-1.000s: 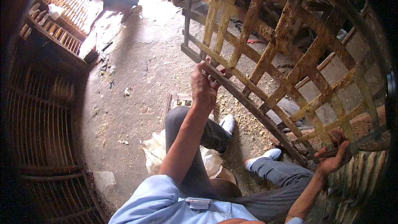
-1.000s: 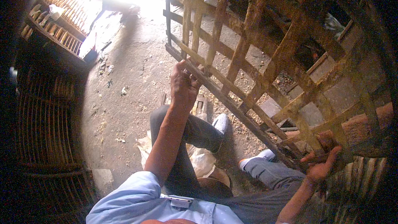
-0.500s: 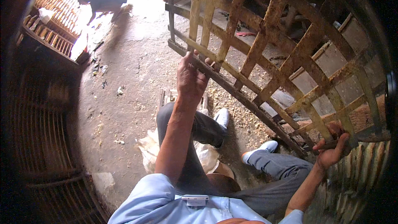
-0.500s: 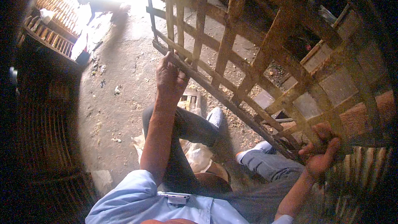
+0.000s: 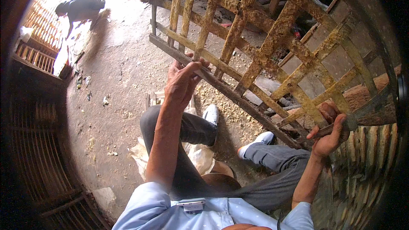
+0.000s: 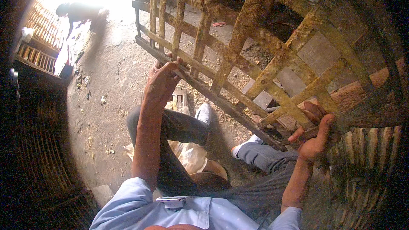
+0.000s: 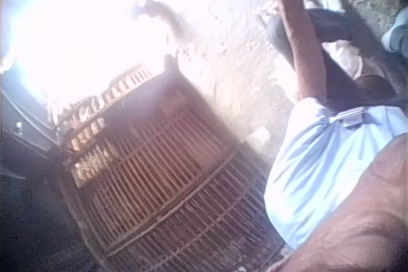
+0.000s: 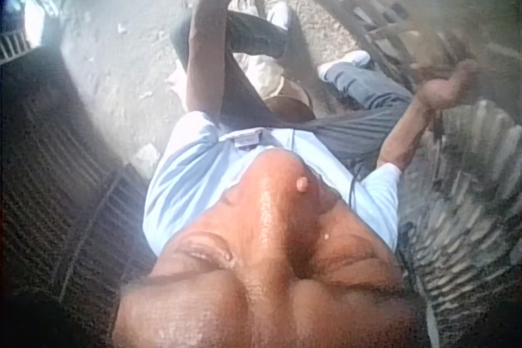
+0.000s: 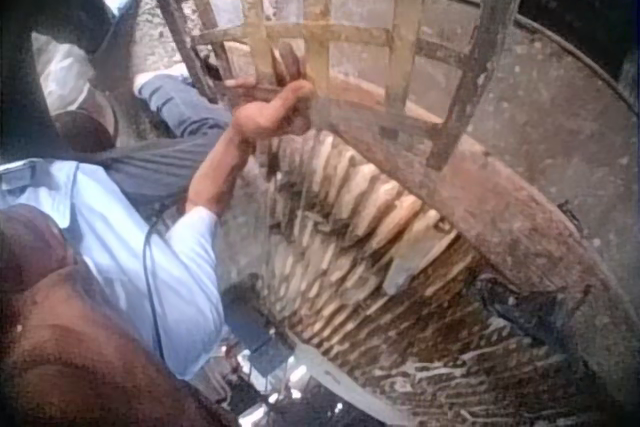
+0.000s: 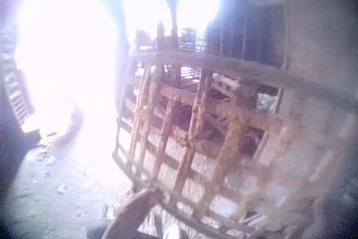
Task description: The person sits on the floor and uses a small tool to scrape and clean a wooden lattice frame. They repeatedly scrape the surface and edges of the frame, removing debris and adjusting their grip throughout the process.
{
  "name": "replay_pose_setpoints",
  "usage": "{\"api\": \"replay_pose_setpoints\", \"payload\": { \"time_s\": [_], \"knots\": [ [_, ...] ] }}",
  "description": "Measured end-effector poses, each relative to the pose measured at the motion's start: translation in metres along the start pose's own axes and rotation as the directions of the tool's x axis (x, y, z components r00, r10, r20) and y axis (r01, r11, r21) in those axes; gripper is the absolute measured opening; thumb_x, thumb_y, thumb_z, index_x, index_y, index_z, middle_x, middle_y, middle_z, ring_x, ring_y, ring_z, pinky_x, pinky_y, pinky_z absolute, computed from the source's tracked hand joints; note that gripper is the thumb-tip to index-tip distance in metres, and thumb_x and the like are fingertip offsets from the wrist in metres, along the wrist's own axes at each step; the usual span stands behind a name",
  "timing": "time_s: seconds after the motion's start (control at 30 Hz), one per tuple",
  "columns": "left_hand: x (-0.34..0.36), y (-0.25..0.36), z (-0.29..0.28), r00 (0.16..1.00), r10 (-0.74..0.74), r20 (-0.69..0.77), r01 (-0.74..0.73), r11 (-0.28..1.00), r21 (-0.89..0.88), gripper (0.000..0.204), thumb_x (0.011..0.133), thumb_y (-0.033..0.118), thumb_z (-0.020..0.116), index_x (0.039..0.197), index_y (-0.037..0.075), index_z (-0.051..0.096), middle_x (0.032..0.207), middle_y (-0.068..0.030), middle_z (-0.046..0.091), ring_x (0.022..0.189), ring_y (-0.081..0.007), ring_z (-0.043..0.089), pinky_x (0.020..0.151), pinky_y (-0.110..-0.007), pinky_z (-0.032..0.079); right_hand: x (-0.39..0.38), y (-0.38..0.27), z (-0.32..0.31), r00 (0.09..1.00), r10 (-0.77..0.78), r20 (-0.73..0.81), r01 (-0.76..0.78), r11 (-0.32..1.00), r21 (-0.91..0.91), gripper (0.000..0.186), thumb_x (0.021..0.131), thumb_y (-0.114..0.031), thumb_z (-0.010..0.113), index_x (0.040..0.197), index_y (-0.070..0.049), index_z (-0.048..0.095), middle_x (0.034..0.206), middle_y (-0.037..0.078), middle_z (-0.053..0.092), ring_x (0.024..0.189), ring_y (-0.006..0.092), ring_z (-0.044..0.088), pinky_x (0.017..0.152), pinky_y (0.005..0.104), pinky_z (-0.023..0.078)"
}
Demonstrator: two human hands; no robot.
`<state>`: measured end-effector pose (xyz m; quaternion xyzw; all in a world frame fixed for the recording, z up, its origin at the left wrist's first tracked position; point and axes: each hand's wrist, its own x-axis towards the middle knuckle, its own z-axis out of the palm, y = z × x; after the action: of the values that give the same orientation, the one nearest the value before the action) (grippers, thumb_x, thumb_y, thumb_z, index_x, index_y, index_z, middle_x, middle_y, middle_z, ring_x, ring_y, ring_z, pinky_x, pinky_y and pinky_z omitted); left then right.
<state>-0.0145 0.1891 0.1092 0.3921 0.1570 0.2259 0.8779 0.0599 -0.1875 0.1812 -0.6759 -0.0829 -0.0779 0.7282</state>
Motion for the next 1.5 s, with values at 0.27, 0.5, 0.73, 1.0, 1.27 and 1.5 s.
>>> {"api": "replay_pose_setpoints", "payload": {
  "time_s": [0.27, 0.5, 0.73, 1.0, 1.27, 1.5],
  "knots": [
    [-0.007, -0.011, 0.011, 0.969, -0.159, 0.191, 0.188, 0.972, -0.144, 0.039, 0.091, 0.004, 0.067, 0.125, 0.000, 0.049, 0.110, -0.0142, 0.065, 0.095, -0.0235, 0.067, 0.086, -0.037, 0.058, -0.001, -0.001, 0.003, 0.998, 0.050, -0.033, -0.047, 0.996, 0.073, 0.061, 0.104, -0.050, 0.042, 0.130, 0.004, 0.052, 0.113, 0.013, 0.069, 0.077, 0.0175, 0.067, 0.033, 0.0278, 0.048],
    [-0.012, -0.017, 0.023, 0.957, -0.122, 0.264, 0.132, 0.991, -0.022, 0.037, 0.093, 0.005, 0.065, 0.127, -0.001, 0.052, 0.115, -0.0146, 0.065, 0.107, -0.0258, 0.066, 0.089, -0.036, 0.057, 0.001, -0.011, 0.022, 0.974, 0.104, -0.202, -0.079, 0.989, 0.128, 0.059, 0.104, -0.047, 0.045, 0.130, 0.005, 0.056, 0.112, 0.010, 0.071, 0.055, 0.0110, 0.062, 0.033, 0.0265, 0.041],
    [-0.011, -0.018, 0.020, 0.968, -0.177, 0.179, 0.168, 0.983, 0.068, 0.042, 0.091, 0.006, 0.070, 0.129, -0.001, 0.053, 0.110, -0.0085, 0.066, 0.096, -0.0174, 0.069, 0.082, -0.029, 0.060, 0.002, -0.016, 0.019, 0.989, 0.051, -0.139, -0.043, 0.998, 0.056, 0.058, 0.103, -0.047, 0.048, 0.124, 0.007, 0.060, 0.104, 0.010, 0.074, 0.040, 0.0128, 0.054, 0.032, 0.0273, 0.038],
    [-0.007, -0.027, 0.020, 0.967, -0.169, 0.189, 0.155, 0.984, 0.086, 0.036, 0.092, 0.004, 0.068, 0.124, -0.003, 0.054, 0.109, -0.0139, 0.068, 0.098, -0.0208, 0.069, 0.083, -0.032, 0.061, 0.002, -0.018, 0.016, 0.998, -0.023, -0.063, 0.021, 0.999, -0.037, 0.056, 0.105, -0.043, 0.046, 0.124, 0.008, 0.059, 0.108, 0.013, 0.072, 0.057, 0.0109, 0.064, 0.033, 0.0273, 0.043],
    [-0.006, -0.027, 0.017, 0.968, -0.175, 0.179, 0.152, 0.979, 0.134, 0.036, 0.094, -0.001, 0.058, 0.127, -0.008, 0.048, 0.112, -0.0198, 0.066, 0.096, -0.0251, 0.070, 0.082, -0.033, 0.062, 0.001, -0.021, 0.019, 0.999, -0.019, 0.040, 0.020, 0.999, -0.025, 0.055, 0.106, -0.039, 0.043, 0.124, 0.012, 0.056, 0.111, 0.019, 0.071, 0.064, 0.0150, 0.068, 0.033, 0.0280, 0.046],
    [-0.022, -0.079, 0.031, 0.907, -0.368, 0.206, 0.331, 0.924, 0.192, 0.025, 0.090, -0.002, 0.059, 0.115, -0.007, 0.054, 0.103, -0.0156, 0.064, 0.096, -0.0240, 0.066, 0.088, -0.035, 0.058, -0.013, -0.011, 0.014, 0.986, -0.083, 0.145, 0.100, 0.989, -0.112, 0.055, 0.105, -0.041, 0.043, 0.122, 0.008, 0.060, 0.114, 0.019, 0.070, 0.082, 0.0252, 0.072, 0.046, 0.0328, 0.058]
  ]
}}
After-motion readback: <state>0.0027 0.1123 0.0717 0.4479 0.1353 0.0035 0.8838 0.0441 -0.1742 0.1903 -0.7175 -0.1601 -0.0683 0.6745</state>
